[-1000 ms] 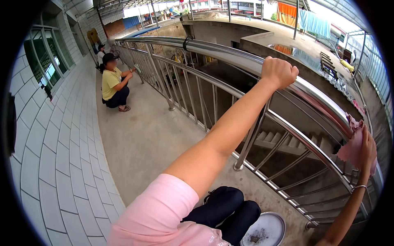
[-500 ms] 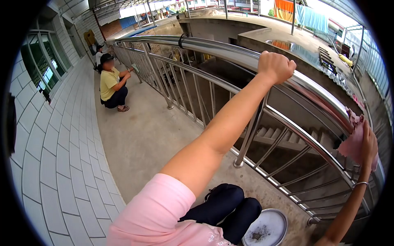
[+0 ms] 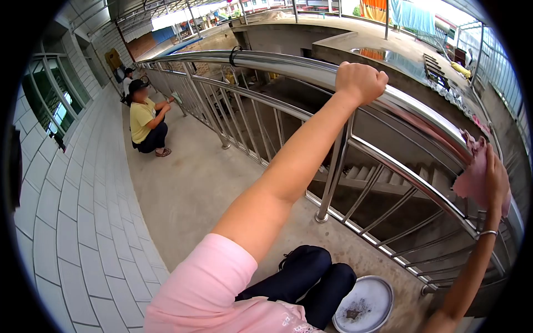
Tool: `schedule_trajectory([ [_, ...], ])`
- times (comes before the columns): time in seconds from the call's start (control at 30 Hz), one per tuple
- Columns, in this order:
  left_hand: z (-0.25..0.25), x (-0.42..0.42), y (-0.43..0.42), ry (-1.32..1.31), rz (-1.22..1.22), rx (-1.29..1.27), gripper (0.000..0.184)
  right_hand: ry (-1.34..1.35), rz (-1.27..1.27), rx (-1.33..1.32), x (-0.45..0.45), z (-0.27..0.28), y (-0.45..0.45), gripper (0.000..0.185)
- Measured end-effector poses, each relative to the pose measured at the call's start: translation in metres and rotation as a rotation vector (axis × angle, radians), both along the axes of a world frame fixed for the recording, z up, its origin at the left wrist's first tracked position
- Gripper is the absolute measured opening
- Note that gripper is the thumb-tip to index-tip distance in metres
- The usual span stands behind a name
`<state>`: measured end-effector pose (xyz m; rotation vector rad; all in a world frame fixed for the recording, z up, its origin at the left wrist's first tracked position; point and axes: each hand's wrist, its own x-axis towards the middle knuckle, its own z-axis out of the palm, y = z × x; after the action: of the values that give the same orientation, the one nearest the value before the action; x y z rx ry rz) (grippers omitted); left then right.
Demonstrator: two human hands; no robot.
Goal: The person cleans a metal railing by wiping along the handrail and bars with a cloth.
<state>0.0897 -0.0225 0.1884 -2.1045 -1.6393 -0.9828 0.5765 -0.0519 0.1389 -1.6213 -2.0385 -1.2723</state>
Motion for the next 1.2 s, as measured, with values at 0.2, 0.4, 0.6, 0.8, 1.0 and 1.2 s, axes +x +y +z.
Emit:
schedule_trajectory([
  [0.2, -0.007, 0.001, 0.010, 0.086, -0.005, 0.071, 0.047, -0.005, 0.220, 0.106, -0.164, 0.030, -0.042, 0.021],
  [0.4, 0.004, 0.004, -0.003, 0.011, 0.034, -0.071, 0.049, 0.492, 0.281, -0.086, -0.267, 0.037, -0.027, 0.057],
  [0.6, -0.002, -0.002, 0.007, 0.017, 0.041, -0.038, 0.056, 0.415, 0.380, -0.025, -0.316, 0.030, -0.025, 0.063],
  [0.8, -0.003, -0.001, 0.007, 0.011, 0.051, -0.078, 0.056, 0.283, 0.425, 0.061, -0.271, 0.026, -0.037, 0.047],
  [1.0, -0.002, 0.002, 0.004, -0.005, -0.024, -0.069, 0.052, 0.146, 0.352, 0.061, -0.169, 0.016, -0.060, 0.064],
  [1.2, -0.008, -0.006, 0.014, 0.046, -0.086, 0.035, 0.051, 0.278, 0.265, 0.092, -0.053, 0.023, -0.114, 0.039],
])
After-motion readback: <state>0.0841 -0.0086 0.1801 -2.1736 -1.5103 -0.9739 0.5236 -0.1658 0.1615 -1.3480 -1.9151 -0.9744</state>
